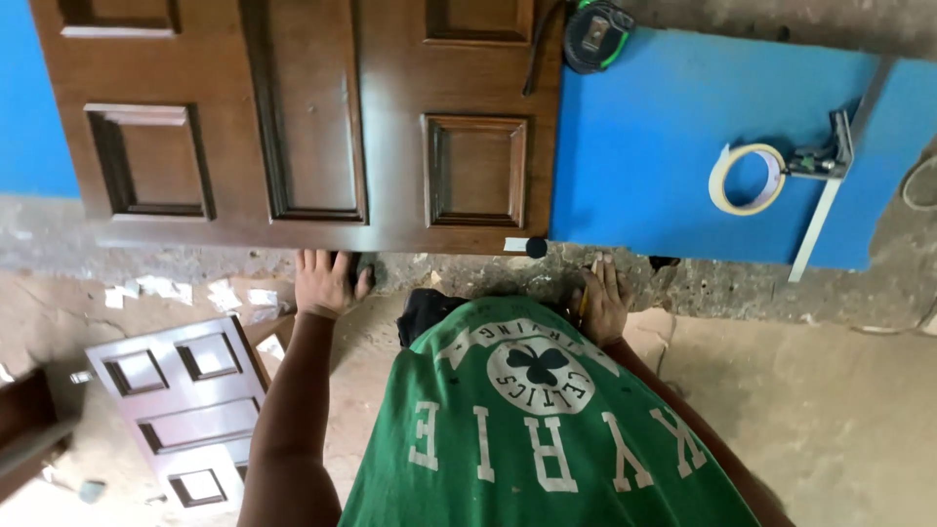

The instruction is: Measuring and marking a wooden door panel for hardware installation using a square, tape measure, and pencil.

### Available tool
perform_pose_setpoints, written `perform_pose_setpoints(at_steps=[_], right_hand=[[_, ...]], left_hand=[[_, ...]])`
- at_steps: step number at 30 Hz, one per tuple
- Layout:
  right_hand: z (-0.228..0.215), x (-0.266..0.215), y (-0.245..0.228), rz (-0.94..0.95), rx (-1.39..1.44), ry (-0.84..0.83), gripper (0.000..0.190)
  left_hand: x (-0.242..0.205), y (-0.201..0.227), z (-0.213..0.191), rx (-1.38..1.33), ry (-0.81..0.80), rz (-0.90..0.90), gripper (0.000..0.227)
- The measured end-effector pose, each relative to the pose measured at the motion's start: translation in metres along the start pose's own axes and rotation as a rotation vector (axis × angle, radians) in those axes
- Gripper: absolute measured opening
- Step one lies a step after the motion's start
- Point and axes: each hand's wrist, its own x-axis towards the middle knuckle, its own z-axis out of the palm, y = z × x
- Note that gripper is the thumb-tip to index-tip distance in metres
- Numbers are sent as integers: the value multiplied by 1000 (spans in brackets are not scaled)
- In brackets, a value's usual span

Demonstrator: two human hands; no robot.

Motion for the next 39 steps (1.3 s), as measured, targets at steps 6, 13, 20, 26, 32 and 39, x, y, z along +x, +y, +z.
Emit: perform_pose_setpoints(at_steps=[6,13,20,26,32,39], right_hand=[[-9,13,-11,15,15,56,32],[-4,3,-6,-41,-45,22,37],[-9,7,-15,27,-132,-80,41],[-13,4,-28,57,-63,-27,45],[1,-46,-55,125,158,73,42],[12,-178,-89,322,398,-237,41]], left_hand=[[-1,2,5,4,6,-30,53],[9,7,-3,-74,132,-15,54],[4,30,-16,-74,306,-150,52],[-28,91,-29,-176,119,-458,60],[-99,163,-57,-421,-157,-506,83],[-214,199,40,-762,-958,-551,54]])
